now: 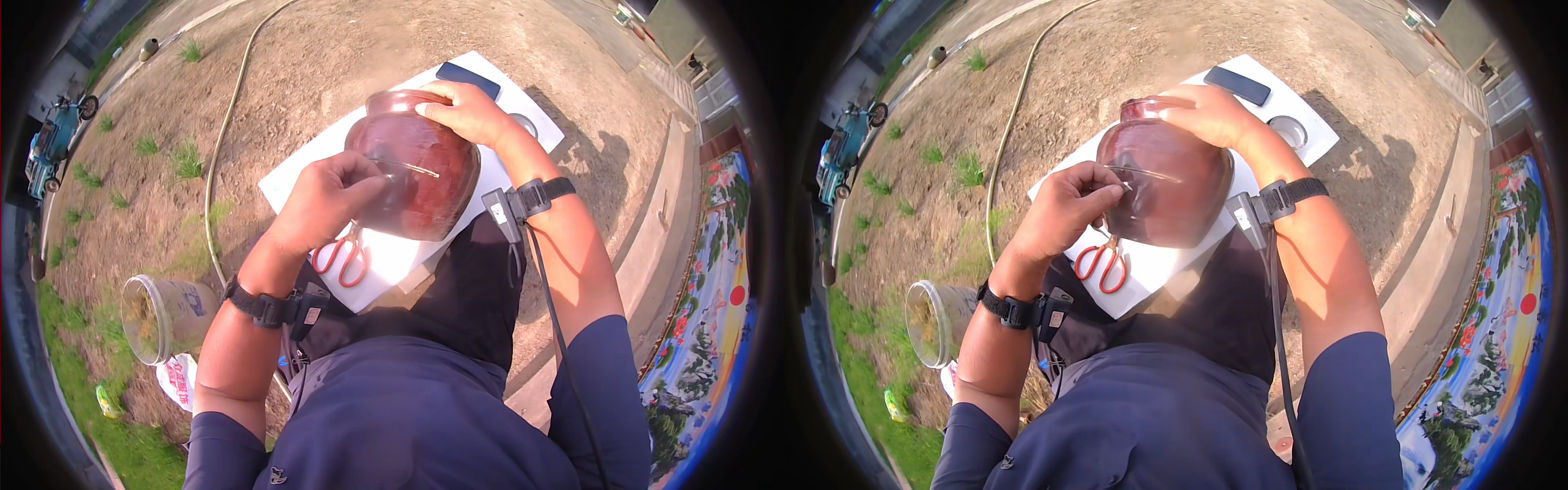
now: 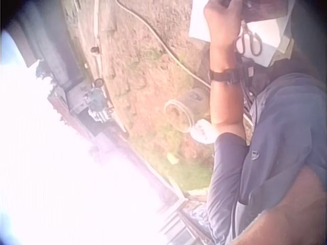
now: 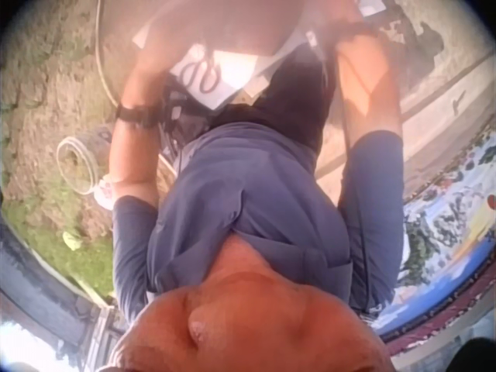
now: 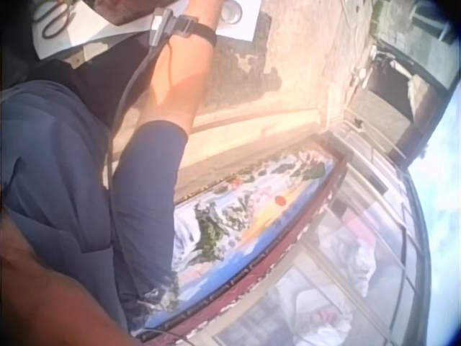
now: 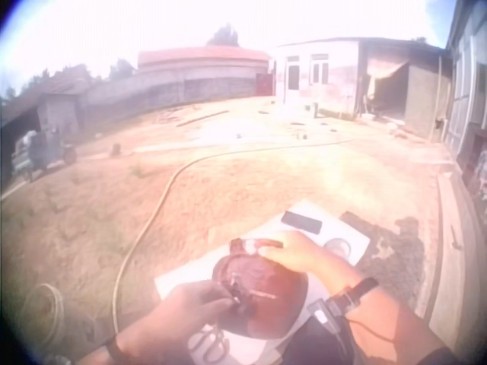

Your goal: The person applies a strip of adhesive tape around a ceramic vase, using scissors to cut the tape and smoothing it onto the surface by hand.

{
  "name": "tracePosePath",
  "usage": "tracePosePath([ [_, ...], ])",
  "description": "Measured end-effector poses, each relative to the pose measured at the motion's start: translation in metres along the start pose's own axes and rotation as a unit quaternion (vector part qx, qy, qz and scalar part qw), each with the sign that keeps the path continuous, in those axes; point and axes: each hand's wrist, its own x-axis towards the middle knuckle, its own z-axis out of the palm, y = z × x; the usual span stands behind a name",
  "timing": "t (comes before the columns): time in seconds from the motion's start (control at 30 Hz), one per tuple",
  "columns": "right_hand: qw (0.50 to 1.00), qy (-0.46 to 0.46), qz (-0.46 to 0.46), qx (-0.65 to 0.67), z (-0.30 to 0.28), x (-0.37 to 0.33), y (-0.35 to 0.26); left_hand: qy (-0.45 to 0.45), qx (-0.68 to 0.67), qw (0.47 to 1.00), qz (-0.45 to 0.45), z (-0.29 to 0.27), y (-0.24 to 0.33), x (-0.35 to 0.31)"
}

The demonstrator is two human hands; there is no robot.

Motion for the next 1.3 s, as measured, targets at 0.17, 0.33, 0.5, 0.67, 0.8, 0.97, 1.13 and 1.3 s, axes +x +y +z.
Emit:
tracePosePath([
  [0.17,1.000,-0.007,0.000,0.029,0.000,0.003,0.005,-0.008,-0.001,1.000,-0.009,0.000,0.000,0.002],
  [0.33,1.000,-0.028,0.001,-0.013,-0.003,0.003,-0.004,-0.015,0.019,0.999,-0.024,0.001,0.006,0.000],
  [0.5,0.988,0.138,-0.028,-0.063,0.017,-0.007,0.004,-0.024,0.063,0.998,0.022,0.007,0.010,0.008],
  [0.67,0.943,0.308,-0.104,-0.076,0.039,-0.034,-0.005,-0.019,0.071,0.997,0.029,0.009,0.015,0.014],
  [0.8,0.936,0.315,-0.149,-0.052,0.046,-0.057,-0.013,-0.013,0.090,0.995,0.045,0.010,0.015,0.015],
  [0.97,0.948,0.271,-0.164,-0.032,0.056,-0.082,-0.028,-0.015,0.106,0.993,0.042,0.012,0.018,0.018],
  [1.13,0.951,0.260,-0.157,-0.063,0.063,-0.086,-0.025,0.001,0.127,0.991,0.052,0.015,0.020,0.020],
  [1.3,0.950,0.258,-0.162,-0.066,0.066,-0.086,-0.023,-0.011,0.157,0.986,0.057,0.017,0.020,0.025],
])
